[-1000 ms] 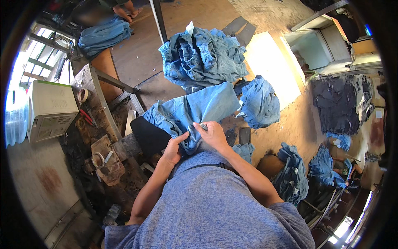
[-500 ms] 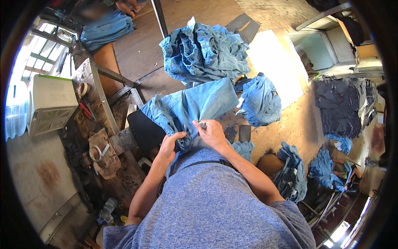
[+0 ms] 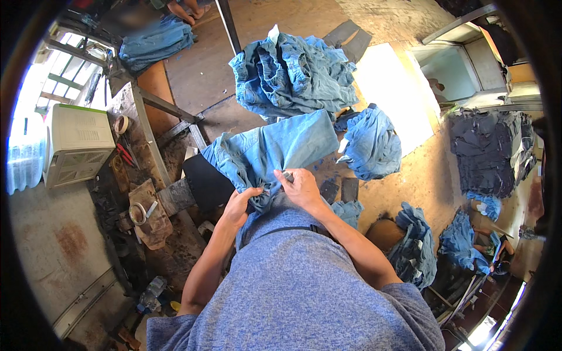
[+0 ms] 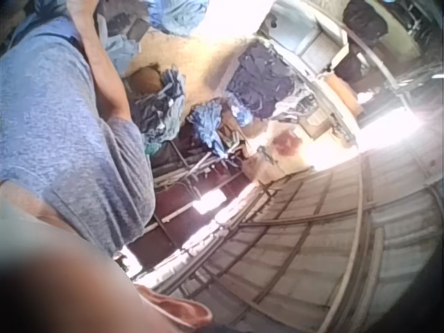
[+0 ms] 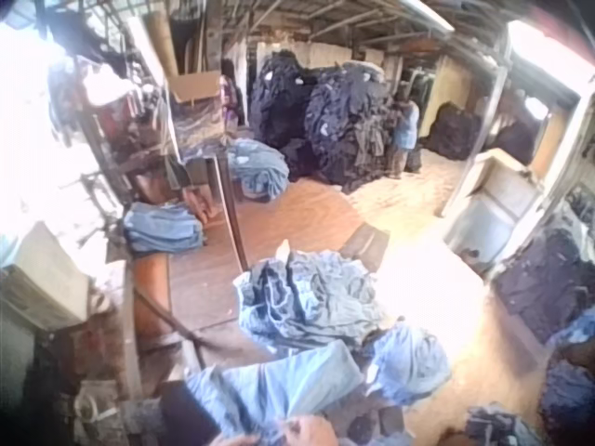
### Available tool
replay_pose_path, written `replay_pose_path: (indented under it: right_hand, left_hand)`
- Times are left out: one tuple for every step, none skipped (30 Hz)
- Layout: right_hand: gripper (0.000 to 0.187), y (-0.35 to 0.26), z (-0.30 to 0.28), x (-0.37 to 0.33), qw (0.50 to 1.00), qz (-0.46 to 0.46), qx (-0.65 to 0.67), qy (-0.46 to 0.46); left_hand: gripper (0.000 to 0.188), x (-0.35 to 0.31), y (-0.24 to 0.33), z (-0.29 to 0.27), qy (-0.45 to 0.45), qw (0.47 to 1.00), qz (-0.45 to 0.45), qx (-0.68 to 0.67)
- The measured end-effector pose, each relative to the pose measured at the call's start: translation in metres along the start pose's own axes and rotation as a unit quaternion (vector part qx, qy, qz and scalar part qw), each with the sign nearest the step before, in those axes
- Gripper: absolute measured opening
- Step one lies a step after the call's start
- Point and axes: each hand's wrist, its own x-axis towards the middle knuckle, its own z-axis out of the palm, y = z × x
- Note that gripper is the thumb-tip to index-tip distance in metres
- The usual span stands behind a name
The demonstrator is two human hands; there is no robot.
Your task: The person scrapes seams and edges of denim jeans with a small metal tool, removing excess thread and fabric. They handle multiple jeans one at a time, turning them over and scraping different areas before placing them aside.
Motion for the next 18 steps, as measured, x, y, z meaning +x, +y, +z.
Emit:
replay_pose_path:
  right_hand:
    - [0.051, 0.000, 0.001, 0.000, 1.000, 0.005, 0.009, -0.005]
    - [0.050, 0.000, 0.001, -0.001, 1.000, 0.010, 0.018, -0.009]
    - [0.050, -0.001, 0.000, -0.001, 0.999, 0.029, 0.023, -0.022]
    - [0.050, -0.003, -0.001, -0.002, 0.999, 0.017, 0.033, -0.020]
    - [0.049, -0.005, -0.003, -0.002, 0.999, 0.018, 0.038, -0.026]
    - [0.049, -0.007, -0.005, -0.003, 0.998, 0.017, 0.046, -0.032]
    - [0.048, -0.009, -0.006, -0.003, 0.998, 0.016, 0.043, -0.031]
    - [0.048, -0.010, -0.008, -0.003, 0.999, 0.011, 0.043, -0.029]
    - [0.047, -0.011, -0.009, -0.002, 0.999, 0.007, 0.043, -0.026]
    - [0.047, -0.011, -0.009, -0.002, 0.999, 0.005, 0.042, -0.019]
    - [0.047, -0.012, -0.008, -0.003, 0.999, 0.003, 0.042, -0.013]
    - [0.046, -0.012, -0.008, -0.004, 0.999, 0.002, 0.042, -0.011]
    - [0.047, -0.011, -0.007, -0.004, 0.999, -0.001, 0.047, -0.001]
    - [0.049, -0.011, -0.005, -0.004, 0.999, -0.004, 0.052, 0.006]
    - [0.050, -0.010, -0.004, -0.004, 0.998, -0.007, 0.056, 0.012]
    - [0.050, -0.010, -0.004, -0.004, 0.998, -0.006, 0.055, 0.009]
    - [0.050, -0.009, -0.004, -0.005, 0.999, -0.005, 0.053, 0.005]
    - [0.050, -0.009, -0.004, -0.005, 0.998, -0.003, 0.057, 0.000]
  left_hand:
    - [0.020, 0.000, 0.001, -0.002, -0.007, 1.000, -0.009, -0.004]
    - [0.019, -0.001, 0.003, -0.003, -0.001, 1.000, -0.025, -0.004]
    - [0.019, -0.001, 0.004, -0.002, -0.009, 1.000, -0.019, -0.009]
    - [0.019, 0.000, 0.006, 0.000, -0.006, 1.000, -0.019, -0.010]
    - [0.019, 0.000, 0.009, 0.003, 0.002, 1.000, -0.021, -0.009]
    - [0.020, 0.001, 0.010, 0.008, 0.010, 1.000, -0.007, 0.024]
    - [0.020, 0.001, 0.011, 0.014, 0.023, 0.998, 0.005, 0.058]
    - [0.021, 0.001, 0.013, 0.019, 0.025, 0.995, 0.030, 0.087]
    - [0.022, 0.000, 0.014, 0.022, 0.034, 0.994, 0.028, 0.100]
    - [0.022, 0.000, 0.016, 0.025, 0.032, 0.993, 0.038, 0.108]
    - [0.023, 0.000, 0.016, 0.027, 0.022, 0.992, 0.058, 0.111]
    - [0.024, -0.001, 0.016, 0.027, 0.025, 0.992, 0.046, 0.114]
    - [0.026, 0.000, 0.016, 0.026, 0.021, 0.992, 0.045, 0.112]
    - [0.027, 0.000, 0.016, 0.024, 0.018, 0.993, 0.046, 0.111]
    - [0.029, 0.000, 0.017, 0.022, 0.017, 0.994, 0.026, 0.104]
    - [0.031, 0.000, 0.019, 0.020, 0.016, 0.995, 0.009, 0.097]
    - [0.032, 0.000, 0.019, 0.019, 0.021, 0.995, -0.012, 0.093]
    - [0.035, 0.001, 0.020, 0.019, 0.017, 0.995, -0.007, 0.093]
